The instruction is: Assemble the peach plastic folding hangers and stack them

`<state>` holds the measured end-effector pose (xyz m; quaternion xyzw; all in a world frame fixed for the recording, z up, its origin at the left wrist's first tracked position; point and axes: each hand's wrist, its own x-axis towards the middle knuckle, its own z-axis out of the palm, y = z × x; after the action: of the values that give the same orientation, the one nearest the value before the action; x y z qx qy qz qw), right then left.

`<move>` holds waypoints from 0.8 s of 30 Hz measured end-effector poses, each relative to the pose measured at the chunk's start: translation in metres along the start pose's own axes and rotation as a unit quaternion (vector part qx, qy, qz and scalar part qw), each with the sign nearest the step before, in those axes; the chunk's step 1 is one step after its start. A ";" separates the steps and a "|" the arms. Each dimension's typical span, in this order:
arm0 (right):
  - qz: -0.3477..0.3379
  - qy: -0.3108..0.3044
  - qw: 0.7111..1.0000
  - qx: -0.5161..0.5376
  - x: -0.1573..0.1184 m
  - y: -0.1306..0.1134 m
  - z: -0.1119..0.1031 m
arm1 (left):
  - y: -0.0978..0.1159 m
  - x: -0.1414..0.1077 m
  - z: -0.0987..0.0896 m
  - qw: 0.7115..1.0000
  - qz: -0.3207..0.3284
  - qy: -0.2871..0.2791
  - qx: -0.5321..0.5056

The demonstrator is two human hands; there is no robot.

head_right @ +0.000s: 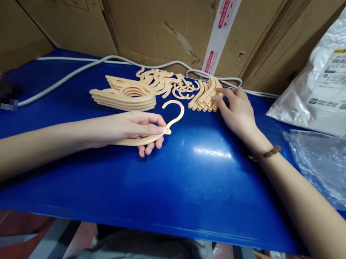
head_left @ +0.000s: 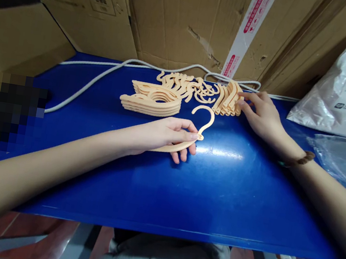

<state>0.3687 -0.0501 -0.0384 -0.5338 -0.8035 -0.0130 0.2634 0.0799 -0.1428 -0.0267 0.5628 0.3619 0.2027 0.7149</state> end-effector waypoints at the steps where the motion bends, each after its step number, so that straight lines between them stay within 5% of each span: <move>1: -0.009 -0.002 1.000 -0.001 0.000 0.001 0.001 | 0.000 0.000 0.000 1.000 -0.002 0.001 0.001; 13: -0.079 -0.047 0.995 -0.048 -0.001 -0.005 0.002 | 0.003 0.000 0.003 1.000 -0.013 0.007 0.015; 24: -0.055 -0.063 0.994 -0.076 -0.001 -0.009 0.002 | 0.003 0.000 0.003 1.000 -0.012 0.004 0.023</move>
<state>0.3599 -0.0542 -0.0381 -0.5065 -0.8436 -0.0544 0.1696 0.0824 -0.1442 -0.0237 0.5738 0.3761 0.1876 0.7029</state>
